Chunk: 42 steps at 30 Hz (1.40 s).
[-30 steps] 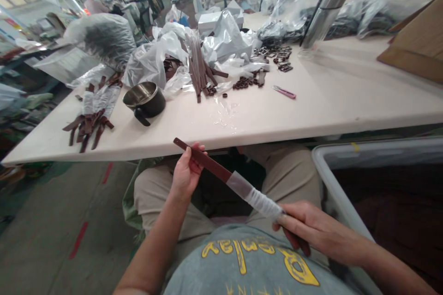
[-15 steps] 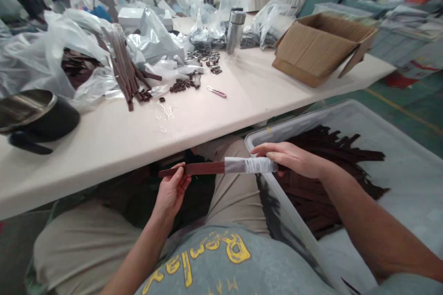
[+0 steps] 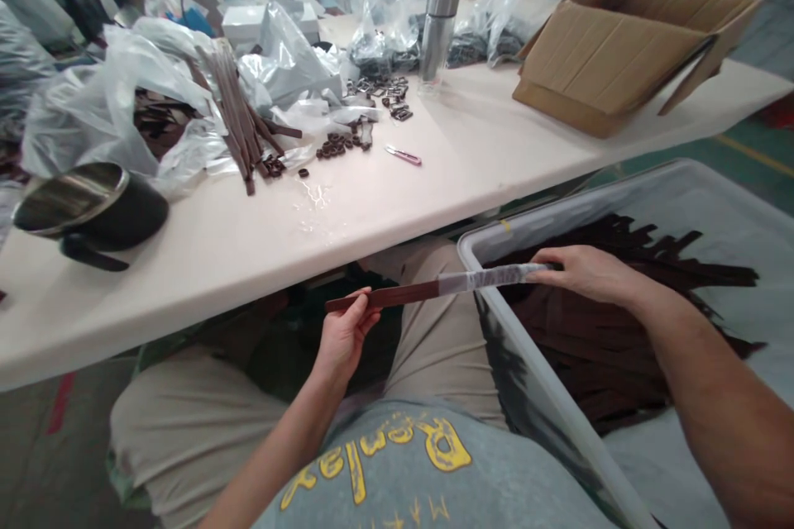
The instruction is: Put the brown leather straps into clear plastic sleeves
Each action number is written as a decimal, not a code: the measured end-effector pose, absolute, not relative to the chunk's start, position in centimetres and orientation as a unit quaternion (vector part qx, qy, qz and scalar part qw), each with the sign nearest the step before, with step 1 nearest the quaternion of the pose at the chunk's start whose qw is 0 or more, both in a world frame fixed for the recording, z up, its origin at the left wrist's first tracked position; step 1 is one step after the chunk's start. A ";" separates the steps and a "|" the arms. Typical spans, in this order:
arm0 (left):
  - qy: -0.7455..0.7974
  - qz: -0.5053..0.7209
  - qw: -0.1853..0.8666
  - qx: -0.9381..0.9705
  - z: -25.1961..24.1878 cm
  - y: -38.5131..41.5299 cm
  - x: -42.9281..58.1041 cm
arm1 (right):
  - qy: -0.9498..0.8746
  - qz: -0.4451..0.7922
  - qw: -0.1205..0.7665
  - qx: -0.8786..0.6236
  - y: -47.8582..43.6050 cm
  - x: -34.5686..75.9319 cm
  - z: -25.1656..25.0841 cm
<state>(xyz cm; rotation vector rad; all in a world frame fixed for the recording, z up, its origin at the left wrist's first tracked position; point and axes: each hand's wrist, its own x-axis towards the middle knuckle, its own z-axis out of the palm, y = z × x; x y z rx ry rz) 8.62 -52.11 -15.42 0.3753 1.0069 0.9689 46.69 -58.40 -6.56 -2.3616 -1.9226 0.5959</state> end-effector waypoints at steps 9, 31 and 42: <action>0.407 0.415 0.796 0.173 -15.1 -53.2 10.6 | -0.806 0.136 0.246 -0.522 -54.2 29.9 -9.2; 0.481 0.393 0.712 0.326 -14.5 -53.4 6.4 | -0.776 0.193 0.378 -0.467 -53.1 25.1 -13.9; 0.489 0.348 0.641 0.479 -14.2 -52.5 5.9 | -0.800 0.179 0.352 -0.452 -52.8 25.6 -13.4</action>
